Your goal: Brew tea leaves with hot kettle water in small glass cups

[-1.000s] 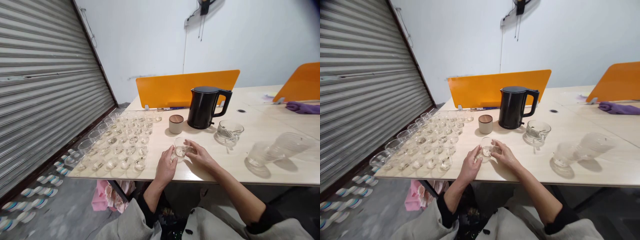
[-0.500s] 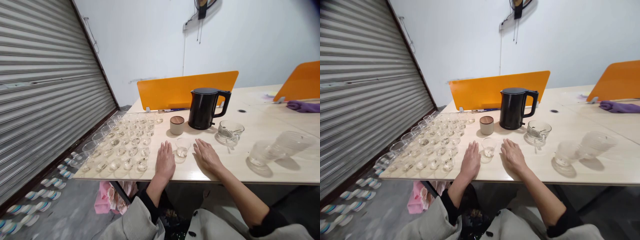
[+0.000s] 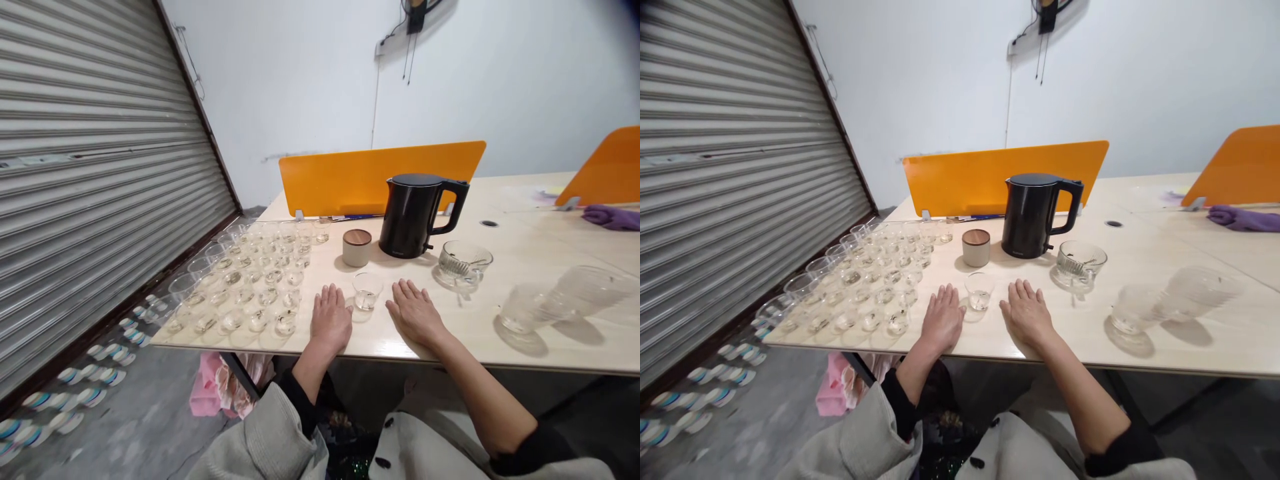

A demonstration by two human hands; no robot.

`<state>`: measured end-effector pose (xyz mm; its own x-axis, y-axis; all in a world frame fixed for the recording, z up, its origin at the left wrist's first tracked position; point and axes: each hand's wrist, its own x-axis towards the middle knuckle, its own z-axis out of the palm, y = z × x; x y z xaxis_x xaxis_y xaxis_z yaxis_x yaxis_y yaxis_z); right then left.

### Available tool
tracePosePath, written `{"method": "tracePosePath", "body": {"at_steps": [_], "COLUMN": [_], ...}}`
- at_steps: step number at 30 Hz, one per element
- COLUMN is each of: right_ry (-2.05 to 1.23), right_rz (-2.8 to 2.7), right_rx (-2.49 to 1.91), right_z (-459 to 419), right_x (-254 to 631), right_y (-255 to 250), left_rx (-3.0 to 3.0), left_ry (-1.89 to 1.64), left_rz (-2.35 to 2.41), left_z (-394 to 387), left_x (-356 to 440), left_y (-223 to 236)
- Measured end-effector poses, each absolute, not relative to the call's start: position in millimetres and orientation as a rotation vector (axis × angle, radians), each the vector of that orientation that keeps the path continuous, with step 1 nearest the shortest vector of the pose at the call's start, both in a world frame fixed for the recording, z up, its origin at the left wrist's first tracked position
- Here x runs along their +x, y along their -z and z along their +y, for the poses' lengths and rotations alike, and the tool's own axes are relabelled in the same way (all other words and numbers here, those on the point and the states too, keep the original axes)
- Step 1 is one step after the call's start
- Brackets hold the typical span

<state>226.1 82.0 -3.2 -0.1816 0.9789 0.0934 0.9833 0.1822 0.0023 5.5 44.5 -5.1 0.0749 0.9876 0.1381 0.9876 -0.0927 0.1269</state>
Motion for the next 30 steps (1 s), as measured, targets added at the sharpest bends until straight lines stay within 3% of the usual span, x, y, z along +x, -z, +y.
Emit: {"method": "tracePosePath", "body": {"at_steps": [30], "right_ry": [0.136], "right_rz": [-2.382], "right_rx": [-1.999], "right_z": [82.2], "right_x": [224.6], "right_y": [0.4], "left_rx": [-2.331], "left_ry": [0.359], "left_rz": [-2.104], "left_z": [42.6], "left_x": [4.4], "left_y": [4.0]}}
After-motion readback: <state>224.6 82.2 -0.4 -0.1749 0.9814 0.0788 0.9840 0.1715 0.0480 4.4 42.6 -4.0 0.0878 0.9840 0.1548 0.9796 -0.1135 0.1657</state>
